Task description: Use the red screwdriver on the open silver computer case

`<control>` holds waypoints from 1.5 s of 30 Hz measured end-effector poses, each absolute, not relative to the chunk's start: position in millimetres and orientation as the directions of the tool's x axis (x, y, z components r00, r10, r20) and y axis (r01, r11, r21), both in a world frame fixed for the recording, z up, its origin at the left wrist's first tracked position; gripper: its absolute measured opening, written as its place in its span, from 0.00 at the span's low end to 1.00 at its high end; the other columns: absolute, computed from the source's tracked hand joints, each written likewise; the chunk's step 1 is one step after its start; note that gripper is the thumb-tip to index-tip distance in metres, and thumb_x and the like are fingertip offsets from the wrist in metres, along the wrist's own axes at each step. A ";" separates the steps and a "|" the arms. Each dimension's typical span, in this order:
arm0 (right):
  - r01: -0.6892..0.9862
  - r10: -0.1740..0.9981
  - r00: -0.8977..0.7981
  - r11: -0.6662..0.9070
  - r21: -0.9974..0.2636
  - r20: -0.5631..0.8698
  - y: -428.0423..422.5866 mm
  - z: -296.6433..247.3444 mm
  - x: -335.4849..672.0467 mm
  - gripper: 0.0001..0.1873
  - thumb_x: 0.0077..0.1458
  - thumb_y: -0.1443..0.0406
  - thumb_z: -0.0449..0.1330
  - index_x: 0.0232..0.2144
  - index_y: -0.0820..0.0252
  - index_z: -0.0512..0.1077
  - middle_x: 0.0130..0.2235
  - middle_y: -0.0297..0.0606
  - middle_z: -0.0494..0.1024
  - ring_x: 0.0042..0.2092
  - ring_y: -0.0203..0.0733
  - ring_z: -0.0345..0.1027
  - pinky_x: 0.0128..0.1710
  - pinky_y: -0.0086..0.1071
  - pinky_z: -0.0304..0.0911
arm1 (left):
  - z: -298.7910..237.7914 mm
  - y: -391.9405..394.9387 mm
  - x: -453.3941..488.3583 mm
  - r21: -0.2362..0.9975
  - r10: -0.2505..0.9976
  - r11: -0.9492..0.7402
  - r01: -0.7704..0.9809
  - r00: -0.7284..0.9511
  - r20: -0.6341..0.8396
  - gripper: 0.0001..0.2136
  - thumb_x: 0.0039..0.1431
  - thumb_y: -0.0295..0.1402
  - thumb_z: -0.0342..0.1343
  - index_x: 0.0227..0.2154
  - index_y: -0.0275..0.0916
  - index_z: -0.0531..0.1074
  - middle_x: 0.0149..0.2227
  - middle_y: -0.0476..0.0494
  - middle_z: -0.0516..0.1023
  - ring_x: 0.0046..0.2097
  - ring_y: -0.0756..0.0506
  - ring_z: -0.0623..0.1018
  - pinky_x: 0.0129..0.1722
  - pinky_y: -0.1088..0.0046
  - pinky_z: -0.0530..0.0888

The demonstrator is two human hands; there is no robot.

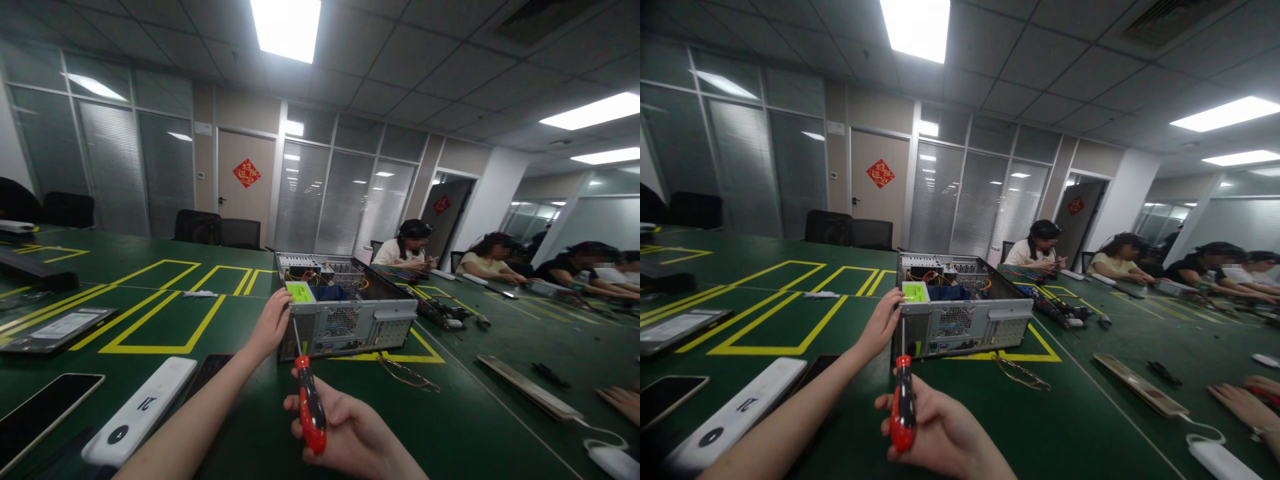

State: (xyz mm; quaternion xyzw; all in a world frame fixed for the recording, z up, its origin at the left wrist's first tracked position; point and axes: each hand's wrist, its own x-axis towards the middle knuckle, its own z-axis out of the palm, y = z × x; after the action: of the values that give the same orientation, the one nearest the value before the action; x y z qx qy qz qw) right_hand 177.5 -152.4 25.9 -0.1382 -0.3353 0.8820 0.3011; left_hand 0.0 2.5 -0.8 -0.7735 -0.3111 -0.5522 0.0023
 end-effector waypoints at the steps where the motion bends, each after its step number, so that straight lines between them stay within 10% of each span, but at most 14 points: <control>1: -0.423 0.611 -0.791 -0.584 -0.693 -0.033 -152.3 26.2 176.8 0.38 0.36 0.75 0.60 0.52 0.52 0.57 0.48 0.40 0.70 0.42 0.40 0.67 0.38 0.34 0.58 | -0.8 2.6 0.1 0.338 0.477 -0.807 0.484 0.195 0.857 0.12 0.64 0.32 0.40 0.47 0.40 0.62 0.52 0.39 0.66 0.60 0.42 0.61 0.59 0.55 0.60; 5: -0.390 0.603 -0.797 -0.549 -0.739 -0.027 -151.4 22.4 174.7 0.44 0.39 0.75 0.63 0.56 0.51 0.49 0.50 0.42 0.69 0.46 0.42 0.67 0.45 0.39 0.55 | -1.2 3.2 0.5 0.338 0.480 -0.802 0.492 0.194 0.856 0.12 0.64 0.32 0.40 0.47 0.40 0.62 0.52 0.39 0.66 0.60 0.43 0.61 0.60 0.56 0.60; 12: -0.498 0.704 -0.710 -0.529 -0.687 -0.027 -151.9 16.1 176.1 0.24 0.41 0.64 0.67 0.41 0.62 0.65 0.29 0.30 0.65 0.28 0.28 0.58 0.25 0.25 0.48 | -0.8 3.1 0.5 0.338 0.480 -0.804 0.489 0.199 0.855 0.11 0.63 0.31 0.41 0.47 0.39 0.61 0.52 0.39 0.66 0.60 0.44 0.61 0.60 0.56 0.59; 19: -0.429 0.722 -0.685 -0.507 -0.748 -0.096 -155.4 18.0 176.8 0.19 0.47 0.63 0.63 0.41 0.58 0.65 0.33 0.31 0.69 0.20 0.23 0.52 0.18 0.23 0.34 | -0.2 2.9 0.1 0.347 0.487 -0.803 0.484 0.200 0.850 0.12 0.64 0.31 0.40 0.48 0.40 0.61 0.53 0.38 0.65 0.60 0.43 0.61 0.60 0.55 0.59; 26: -0.386 0.660 -0.745 -0.543 -0.746 -0.095 -153.4 19.1 175.5 0.26 0.50 0.57 0.60 0.51 0.54 0.60 0.38 0.36 0.71 0.32 0.36 0.67 0.26 0.28 0.49 | 0.6 1.7 0.2 0.357 0.492 -0.805 0.474 0.197 0.848 0.12 0.64 0.32 0.40 0.48 0.41 0.61 0.53 0.39 0.65 0.61 0.43 0.60 0.60 0.54 0.59; 36: -0.371 0.623 -0.774 -0.591 -0.716 -0.113 -156.6 18.1 183.3 0.18 0.47 0.62 0.55 0.43 0.57 0.62 0.34 0.34 0.70 0.26 0.33 0.64 0.23 0.28 0.42 | 0.6 2.6 -0.2 0.352 0.490 -0.806 0.475 0.201 0.848 0.12 0.64 0.32 0.40 0.48 0.40 0.61 0.53 0.38 0.65 0.60 0.43 0.61 0.60 0.54 0.59; 45: -0.135 0.676 -0.495 -0.680 -0.721 -0.545 -148.4 -13.8 235.5 0.15 0.56 0.53 0.48 0.34 0.59 0.63 0.21 0.29 0.66 0.16 0.26 0.54 0.16 0.21 0.32 | 3.9 -0.5 0.8 0.359 0.495 -0.802 0.477 0.195 0.847 0.12 0.63 0.32 0.40 0.47 0.40 0.62 0.52 0.39 0.66 0.60 0.43 0.61 0.59 0.54 0.61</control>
State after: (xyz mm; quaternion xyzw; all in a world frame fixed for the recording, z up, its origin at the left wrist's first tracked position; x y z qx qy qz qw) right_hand 235.5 -148.4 -13.8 -0.4349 -0.3111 0.8068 0.2514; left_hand 0.8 -0.5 3.9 -0.7730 -0.3143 -0.5511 -0.0079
